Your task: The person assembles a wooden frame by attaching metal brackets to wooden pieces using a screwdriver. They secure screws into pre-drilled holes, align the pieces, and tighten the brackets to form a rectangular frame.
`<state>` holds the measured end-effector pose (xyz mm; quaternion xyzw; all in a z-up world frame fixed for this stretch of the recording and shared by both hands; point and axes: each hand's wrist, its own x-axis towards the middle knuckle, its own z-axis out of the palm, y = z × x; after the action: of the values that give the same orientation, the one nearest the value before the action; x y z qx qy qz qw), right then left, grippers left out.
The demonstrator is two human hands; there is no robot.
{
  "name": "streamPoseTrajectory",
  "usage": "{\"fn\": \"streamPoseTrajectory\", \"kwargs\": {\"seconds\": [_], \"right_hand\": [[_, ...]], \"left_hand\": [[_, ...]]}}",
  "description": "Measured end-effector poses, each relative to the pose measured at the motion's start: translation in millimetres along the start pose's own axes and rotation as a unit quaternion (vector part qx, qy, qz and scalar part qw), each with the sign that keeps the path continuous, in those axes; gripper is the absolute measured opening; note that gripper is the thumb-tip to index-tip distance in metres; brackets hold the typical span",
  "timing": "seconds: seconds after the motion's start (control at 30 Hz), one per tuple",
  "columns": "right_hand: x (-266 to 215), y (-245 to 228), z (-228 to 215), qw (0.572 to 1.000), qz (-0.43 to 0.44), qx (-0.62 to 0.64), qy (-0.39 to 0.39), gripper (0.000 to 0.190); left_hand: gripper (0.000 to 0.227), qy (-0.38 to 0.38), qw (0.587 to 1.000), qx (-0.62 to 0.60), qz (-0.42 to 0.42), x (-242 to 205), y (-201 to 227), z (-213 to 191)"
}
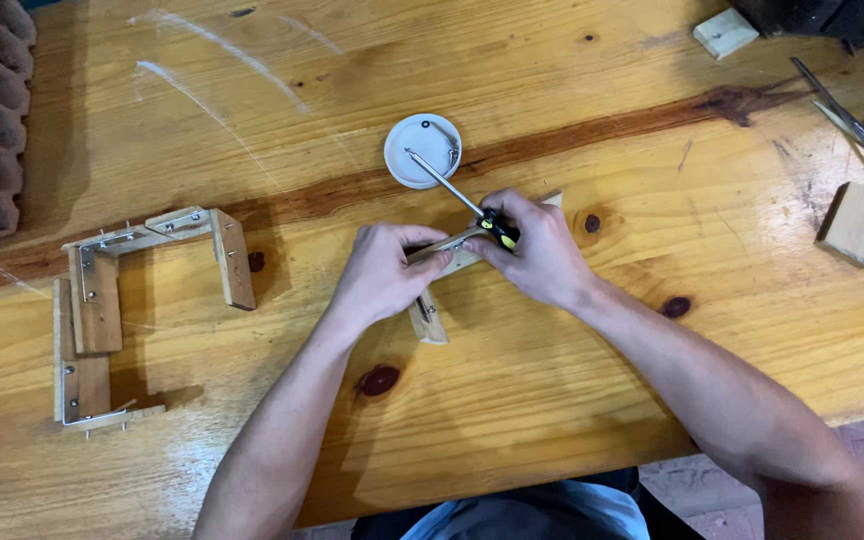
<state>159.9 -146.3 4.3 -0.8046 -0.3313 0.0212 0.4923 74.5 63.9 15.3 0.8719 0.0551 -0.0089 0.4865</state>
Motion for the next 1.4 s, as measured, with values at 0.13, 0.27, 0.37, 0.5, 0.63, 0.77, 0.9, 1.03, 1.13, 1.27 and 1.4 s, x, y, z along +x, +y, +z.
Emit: {"fn": "streamPoseTrajectory", "kwargs": {"seconds": [0.13,0.27,0.37,0.5,0.63,0.77,0.9,1.03,1.13,1.27,1.4], "right_hand": [[-5.6,-5.9,-4.9,1.000,-0.015,-0.005,-0.007,0.035],[-21.2,-31.8,-32.2,0.997,-0.074,-0.028,0.022,0.030],[-40.3,-44.2,-59.9,0.996,-0.082,-0.028,0.022,0.021],[-67.5,-38.0,-81.6,0.990,-0.042,-0.126,0.047,0.022],[-84.3,-19.7,-81.3,0.963,0.040,-0.250,0.092,0.025],[-94.2,4.6,-79.0,0.920,0.090,-0.362,0.121,0.033],[-97.3,12.4,-86.4,0.913,0.142,-0.373,0.087,0.028],[-103.7,20.3,-91.6,0.907,0.171,-0.378,0.072,0.025],[-106.6,29.7,-89.4,0.904,0.170,-0.388,0.055,0.026],[-103.4,29.8,-91.3,0.903,0.184,-0.387,0.028,0.028],[-106.3,31.3,-82.9,0.882,0.173,-0.437,0.030,0.034]], "left_hand": [[0.023,0.006,1.000,-0.005,0.024,-5.4,-0.8,-0.2],[0.024,0.038,0.998,-0.054,-0.012,-8.8,-3.2,-3.3],[0.025,0.058,0.990,-0.117,-0.048,-7.8,-9.2,-1.4],[0.026,0.066,0.976,-0.185,-0.089,-4.6,-20.7,6.4],[0.028,0.062,0.973,-0.199,-0.096,-3.1,-23.5,13.2],[0.030,0.044,0.974,-0.202,-0.090,-0.6,-20.4,23.7],[0.032,0.033,0.974,-0.207,-0.086,6.5,-11.2,41.6],[0.032,0.033,0.973,-0.203,-0.106,12.0,8.1,50.3],[0.032,0.028,0.971,-0.213,-0.106,12.9,9.2,52.9],[0.032,0.023,0.968,-0.225,-0.107,13.0,5.8,51.3],[0.032,0.018,0.971,-0.217,-0.102,8.3,1.0,42.4]]}}
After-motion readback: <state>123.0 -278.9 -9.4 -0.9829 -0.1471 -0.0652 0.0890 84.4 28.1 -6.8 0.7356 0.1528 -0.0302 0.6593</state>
